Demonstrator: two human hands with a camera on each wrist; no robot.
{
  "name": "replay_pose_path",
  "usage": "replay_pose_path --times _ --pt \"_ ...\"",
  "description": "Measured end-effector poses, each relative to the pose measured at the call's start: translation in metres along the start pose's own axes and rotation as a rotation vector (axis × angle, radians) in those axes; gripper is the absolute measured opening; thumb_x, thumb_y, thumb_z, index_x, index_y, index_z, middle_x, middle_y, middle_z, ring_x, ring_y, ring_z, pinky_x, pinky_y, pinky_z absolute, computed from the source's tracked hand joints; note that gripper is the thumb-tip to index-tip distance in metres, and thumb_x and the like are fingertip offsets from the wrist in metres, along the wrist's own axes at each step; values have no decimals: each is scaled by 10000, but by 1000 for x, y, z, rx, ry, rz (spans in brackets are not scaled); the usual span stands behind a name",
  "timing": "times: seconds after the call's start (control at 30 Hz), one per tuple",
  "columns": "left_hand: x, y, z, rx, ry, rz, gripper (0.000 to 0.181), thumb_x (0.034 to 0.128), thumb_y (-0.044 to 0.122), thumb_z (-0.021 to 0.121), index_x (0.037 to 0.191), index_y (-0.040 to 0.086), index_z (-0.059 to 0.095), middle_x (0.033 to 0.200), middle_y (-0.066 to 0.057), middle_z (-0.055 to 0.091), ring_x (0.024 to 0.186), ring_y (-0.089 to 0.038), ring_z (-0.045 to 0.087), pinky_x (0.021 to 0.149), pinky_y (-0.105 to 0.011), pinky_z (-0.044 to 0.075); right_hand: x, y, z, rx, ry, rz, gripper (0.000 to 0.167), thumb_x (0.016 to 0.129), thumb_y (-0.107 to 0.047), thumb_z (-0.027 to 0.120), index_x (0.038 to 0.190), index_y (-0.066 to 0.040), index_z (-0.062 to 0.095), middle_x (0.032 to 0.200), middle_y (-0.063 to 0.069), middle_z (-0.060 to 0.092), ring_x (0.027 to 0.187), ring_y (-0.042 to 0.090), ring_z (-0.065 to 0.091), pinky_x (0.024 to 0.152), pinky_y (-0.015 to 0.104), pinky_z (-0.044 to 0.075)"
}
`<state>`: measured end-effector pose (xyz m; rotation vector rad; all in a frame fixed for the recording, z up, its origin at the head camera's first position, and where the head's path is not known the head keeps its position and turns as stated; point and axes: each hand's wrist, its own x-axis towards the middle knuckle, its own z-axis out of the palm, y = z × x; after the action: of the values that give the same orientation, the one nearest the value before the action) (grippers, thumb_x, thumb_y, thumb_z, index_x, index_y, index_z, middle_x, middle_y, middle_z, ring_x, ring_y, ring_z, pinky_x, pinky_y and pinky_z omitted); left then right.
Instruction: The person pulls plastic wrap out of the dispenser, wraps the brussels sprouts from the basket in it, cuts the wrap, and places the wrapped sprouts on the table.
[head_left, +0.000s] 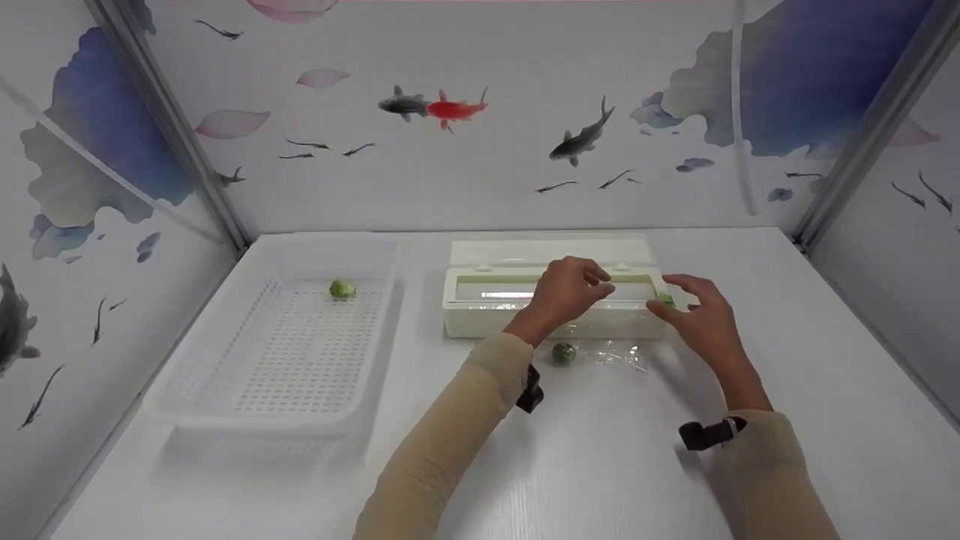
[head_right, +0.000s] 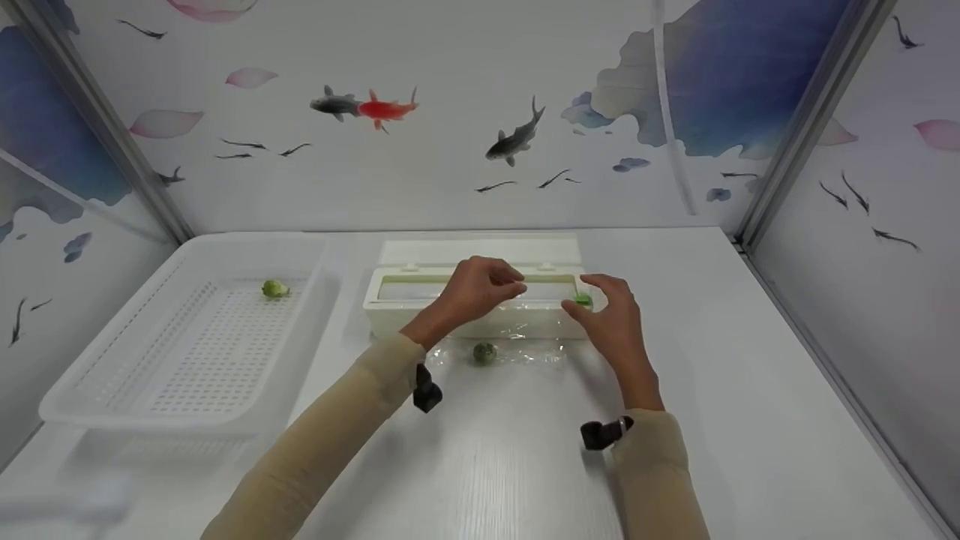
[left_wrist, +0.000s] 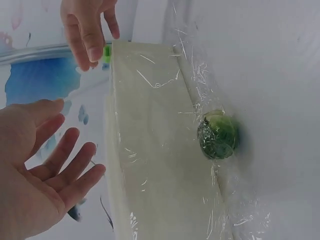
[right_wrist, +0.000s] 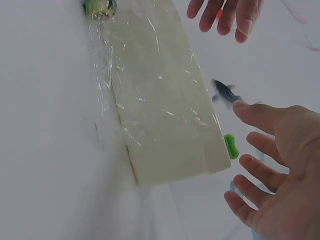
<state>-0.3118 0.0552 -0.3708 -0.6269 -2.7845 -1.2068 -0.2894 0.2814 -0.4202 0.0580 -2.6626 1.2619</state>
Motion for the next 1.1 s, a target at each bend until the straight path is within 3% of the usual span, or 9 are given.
replay_pose_path --times 0.2,0.33,0.57,0.8,0.97,1.1 --pt "7 1 22 -14 -6 75 250 969 259 681 1155 108 752 1198 -12 731 1109 -159 661 914 -223 538 0 22 0 69 -125 42 843 886 -489 732 1549 -120 365 1639 215 239 1471 473 305 1150 634 366" --pt "10 4 39 21 -13 106 267 992 275 645 1189 120 737 1206 -19 722 1141 -160 638 964 -216 515 1 31 0 130 -189 71 866 885 -494 730 1581 -198 308 1679 172 155 1476 498 286 1150 636 365" --pt "14 15 65 78 49 134 245 998 270 634 1183 149 740 1166 21 736 1124 -141 632 965 -206 500 0 38 3 172 -173 64 737 924 -437 704 1548 -203 390 1661 135 249 1435 470 391 1119 566 441" --pt "20 22 83 201 87 77 222 980 333 655 1143 225 760 1130 41 725 1116 -144 620 938 -277 437 -2 40 7 209 -140 26 610 964 -286 685 1515 -172 449 1618 145 347 1472 427 347 1164 580 384" --pt "26 24 92 260 104 0 227 974 336 659 1164 251 750 1163 47 709 1142 -164 610 1084 -397 410 3 39 7 183 -124 21 581 977 -236 668 1513 -178 453 1609 134 370 1434 414 416 1127 539 440" --pt "30 27 95 289 123 -27 209 969 335 666 1135 249 760 1148 58 705 1112 -140 611 1080 -372 400 5 38 5 169 -129 42 578 988 -198 650 1524 -182 433 1618 126 353 1409 433 444 1101 529 462"
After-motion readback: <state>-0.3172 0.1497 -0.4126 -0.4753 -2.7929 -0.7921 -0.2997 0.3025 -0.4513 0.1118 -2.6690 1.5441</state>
